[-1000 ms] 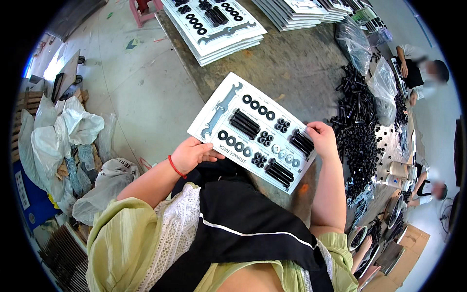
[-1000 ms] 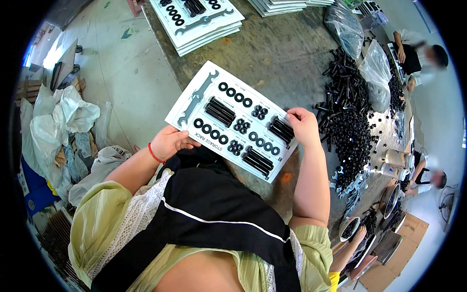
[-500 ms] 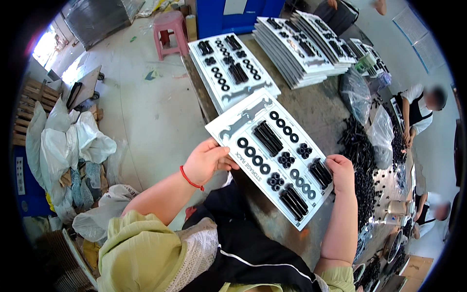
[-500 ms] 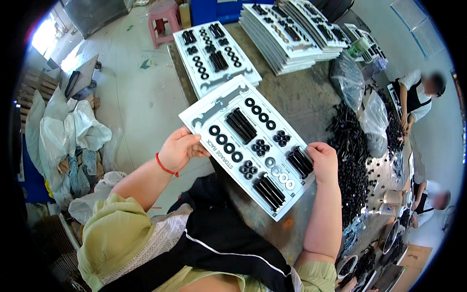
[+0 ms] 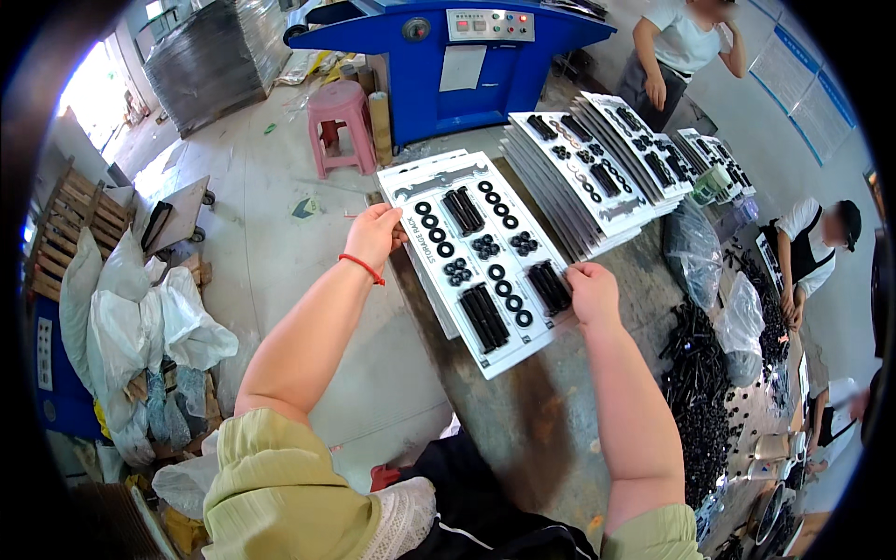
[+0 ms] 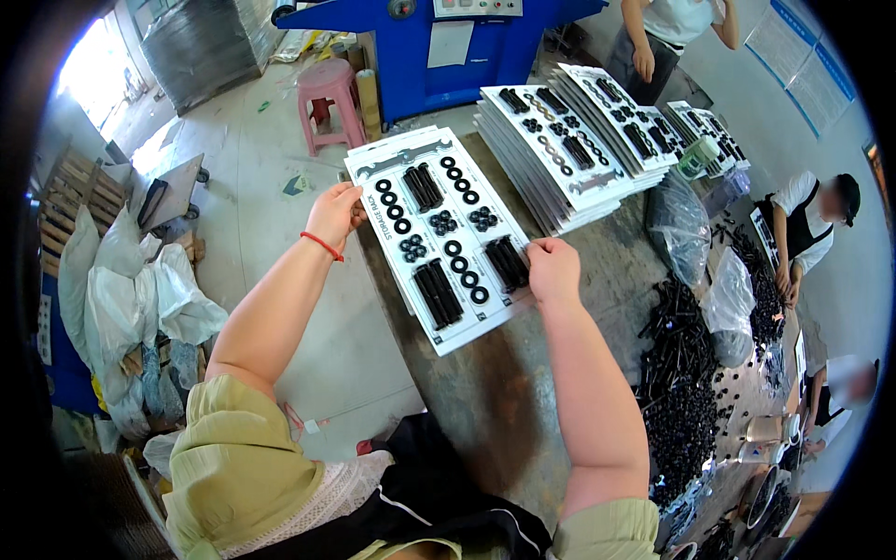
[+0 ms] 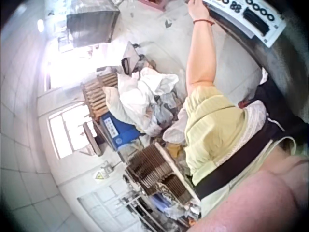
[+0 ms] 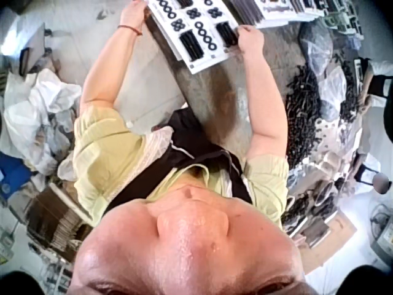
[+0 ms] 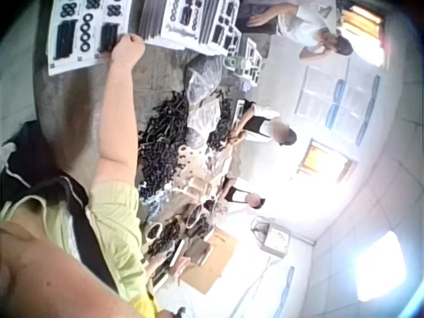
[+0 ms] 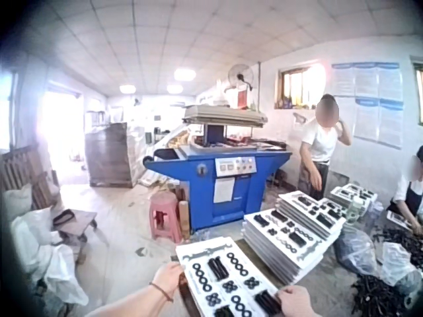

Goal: The person assembles small black hardware components onto white storage rack cards. They pick bolts, nuts, and washers from piles on the table and place them into designated slots on the card, then stack the completed cards. The process is repeated continuously throughout the clip.

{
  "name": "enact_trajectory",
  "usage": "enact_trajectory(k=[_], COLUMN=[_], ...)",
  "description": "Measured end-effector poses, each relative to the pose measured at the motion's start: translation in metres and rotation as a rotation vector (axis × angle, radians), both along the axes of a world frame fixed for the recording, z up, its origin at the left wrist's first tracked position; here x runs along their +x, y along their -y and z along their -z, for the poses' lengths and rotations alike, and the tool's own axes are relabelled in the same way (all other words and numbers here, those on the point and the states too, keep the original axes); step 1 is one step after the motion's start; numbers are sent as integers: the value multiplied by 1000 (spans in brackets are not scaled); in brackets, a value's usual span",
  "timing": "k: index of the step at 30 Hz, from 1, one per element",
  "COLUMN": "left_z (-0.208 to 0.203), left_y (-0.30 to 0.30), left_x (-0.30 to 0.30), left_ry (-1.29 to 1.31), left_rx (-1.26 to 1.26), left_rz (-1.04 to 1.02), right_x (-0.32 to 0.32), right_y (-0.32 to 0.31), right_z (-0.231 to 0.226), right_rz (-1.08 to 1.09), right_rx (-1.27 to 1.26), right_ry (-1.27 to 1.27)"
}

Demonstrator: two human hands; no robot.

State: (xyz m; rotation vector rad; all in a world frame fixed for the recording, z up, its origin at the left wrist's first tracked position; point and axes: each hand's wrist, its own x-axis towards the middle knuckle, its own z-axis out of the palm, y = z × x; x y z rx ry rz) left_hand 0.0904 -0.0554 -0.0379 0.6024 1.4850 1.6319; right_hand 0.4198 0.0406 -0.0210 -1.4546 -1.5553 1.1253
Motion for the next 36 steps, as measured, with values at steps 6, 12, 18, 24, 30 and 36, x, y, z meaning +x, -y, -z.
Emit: enact_trajectory(k=[6,12,18,24,30,36], left_z=[21,84,72,56,-9,-18], left_y=[-47,-76,-78,-57,16,62], left_x=[-48,-103,-93,-80,20,223], left_ry=[-175,-298,-154,-219,-446,-403], left_rx=[-62,11,-47,-74,269,493], left_rz=[-65,-91,-126,-270,-160,437], right_x=[-49,-64,-60,-13,127,267], right_y=[-34,-48,-44,-6,84,185], right_z=[22,35,31,18,22,8], right_rz=[2,-70,-95,-80,-37,393], right_rx=[44,270,285,431,482,412], right_ry=[66,287,308,274,403,419])
